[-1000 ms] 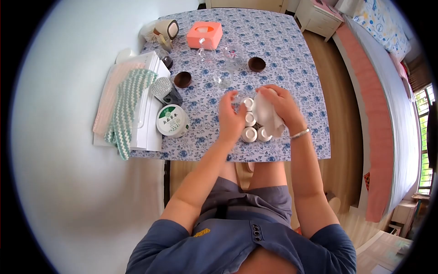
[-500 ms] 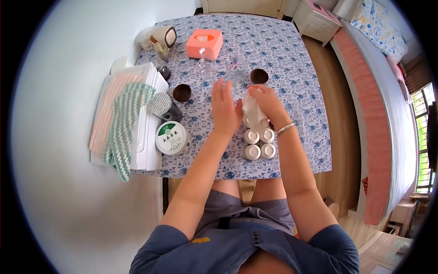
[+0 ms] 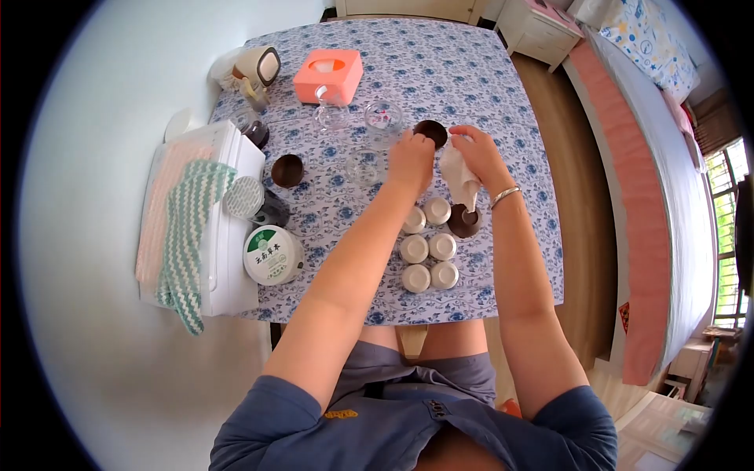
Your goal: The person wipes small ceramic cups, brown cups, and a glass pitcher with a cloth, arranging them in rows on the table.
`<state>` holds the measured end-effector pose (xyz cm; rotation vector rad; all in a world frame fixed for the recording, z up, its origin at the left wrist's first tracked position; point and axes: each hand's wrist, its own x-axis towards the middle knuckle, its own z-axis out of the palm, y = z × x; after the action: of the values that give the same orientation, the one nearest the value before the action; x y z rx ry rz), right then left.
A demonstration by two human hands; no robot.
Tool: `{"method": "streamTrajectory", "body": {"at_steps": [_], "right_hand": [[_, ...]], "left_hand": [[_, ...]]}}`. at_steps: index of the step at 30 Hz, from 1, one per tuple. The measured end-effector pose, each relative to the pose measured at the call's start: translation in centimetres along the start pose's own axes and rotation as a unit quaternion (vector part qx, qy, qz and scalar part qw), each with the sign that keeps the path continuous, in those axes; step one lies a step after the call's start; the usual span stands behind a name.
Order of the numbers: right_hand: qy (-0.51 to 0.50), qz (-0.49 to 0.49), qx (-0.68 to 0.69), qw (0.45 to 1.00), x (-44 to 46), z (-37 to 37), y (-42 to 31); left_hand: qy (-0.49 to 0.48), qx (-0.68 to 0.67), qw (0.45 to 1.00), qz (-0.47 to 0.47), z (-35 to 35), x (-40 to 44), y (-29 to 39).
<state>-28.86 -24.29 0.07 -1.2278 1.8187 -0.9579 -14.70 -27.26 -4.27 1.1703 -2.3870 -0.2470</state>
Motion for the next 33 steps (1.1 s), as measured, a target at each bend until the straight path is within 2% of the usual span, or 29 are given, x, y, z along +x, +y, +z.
{"method": "streamTrajectory", "body": {"at_steps": [1,2,4,5,7,8,10,11,12,13,14,15,16,17,18,19,21,22,23,24,25,27,28,29,30,31,32,33], "right_hand": [[0.000,0.002,0.025,1.000,-0.1,-0.2,0.2],[0.003,0.005,0.027,1.000,-0.2,-0.4,0.6],[0.066,0.005,0.101,0.993,-0.5,-0.7,1.2],[0.069,0.007,0.103,0.992,-0.8,-0.9,1.4],[0.125,0.004,0.168,0.978,-1.8,-1.7,0.4],[0.127,0.004,0.169,0.977,-2.6,-1.9,-0.1],[0.140,-0.139,0.217,0.956,-5.9,-1.1,-2.3],[0.138,-0.219,0.120,0.959,-7.3,-0.4,-2.4],[0.178,-0.337,0.003,0.925,-7.5,-0.7,-2.3],[0.212,-0.442,-0.114,0.864,-8.0,-1.0,-2.1],[0.213,-0.441,-0.113,0.865,-8.9,-1.4,-2.1],[0.182,-0.304,0.093,0.931,-10.3,-1.8,-2.6],[0.140,-0.148,0.293,0.934,-11.7,-2.3,-3.0],[0.140,-0.135,0.421,0.886,-12.9,-3.1,-3.1],[0.120,-0.121,0.455,0.874,-14.1,-3.1,-3.1],[0.098,-0.106,0.488,0.861,-15.3,-2.9,-3.0],[0.134,-0.051,0.549,0.823,-17.5,-0.5,-1.6],[0.047,0.014,0.603,0.796,-18.9,-0.7,0.0],[0.000,0.086,0.661,0.746,-20.1,-0.9,2.1],[0.001,0.096,0.695,0.712,-21.1,-0.3,4.4],[0.087,0.000,0.617,0.782,-22.9,1.1,6.9],[0.085,0.058,0.596,0.797,-26.6,1.3,7.4],[0.151,0.008,0.282,0.947,-28.1,1.4,7.6],[0.196,-0.043,-0.067,0.977,-28.9,1.3,7.5],[0.199,-0.044,-0.068,0.977,-28.9,1.1,7.1],[0.221,0.011,0.199,0.955,-28.9,0.8,6.7],[0.226,0.065,0.451,0.861,-28.8,0.5,6.5],[0.178,0.063,0.455,0.870,-28.6,-0.4,7.7]], "left_hand": [[-0.050,0.004,0.998,-0.029,-0.3,0.1,0.1],[-0.053,0.003,0.998,-0.026,-0.5,0.1,0.2],[0.015,-0.003,0.999,-0.047,-1.0,0.0,0.8],[0.012,-0.003,0.999,-0.044,-1.3,-0.1,1.3],[0.045,-0.155,0.978,-0.134,-2.4,-0.4,2.6],[0.044,-0.155,0.978,-0.131,-2.9,-0.8,3.1],[0.014,-0.362,0.921,-0.143,-4.1,-1.8,4.4],[0.014,-0.361,0.922,-0.142,-4.8,-2.4,5.1],[0.003,-0.423,0.895,-0.139,-5.6,-3.2,5.7],[-0.011,-0.484,0.864,-0.137,-6.6,-4.1,6.4],[-0.050,-0.498,0.850,-0.166,-8.0,-5.0,6.9],[-0.051,-0.497,0.851,-0.164,-9.1,-5.8,7.7],[-0.067,-0.576,0.798,-0.167,-10.0,-6.8,8.5],[-0.082,-0.649,0.737,-0.170,-10.6,-7.8,9.1],[-0.088,-0.703,0.685,-0.168,-10.9,-8.8,9.7],[-0.089,-0.702,0.687,-0.167,-10.8,-9.9,10.4],[-0.043,-0.732,0.652,-0.192,-9.3,-12.6,12.5],[0.010,-0.618,0.775,-0.132,-8.3,-14.1,13.5],[0.063,-0.483,0.871,-0.069,-7.5,-15.4,14.3],[0.123,-0.369,0.919,0.063,-7.3,-16.3,14.5],[0.142,-0.319,0.928,0.127,-7.0,-17.1,14.9],[0.138,-0.216,0.948,0.189,-7.1,-18.2,15.0],[0.136,-0.219,0.948,0.188,-7.2,-18.7,15.3],[0.118,-0.250,0.944,0.180,-7.3,-19.1,15.5],[0.102,-0.280,0.939,0.172,-7.4,-19.2,15.7],[0.102,-0.281,0.938,0.172,-7.0,-19.8,16.1],[0.020,-0.408,0.913,0.019,-6.1,-20.6,16.5],[-0.063,-0.514,0.845,-0.133,-5.7,-20.9,16.7]]}}
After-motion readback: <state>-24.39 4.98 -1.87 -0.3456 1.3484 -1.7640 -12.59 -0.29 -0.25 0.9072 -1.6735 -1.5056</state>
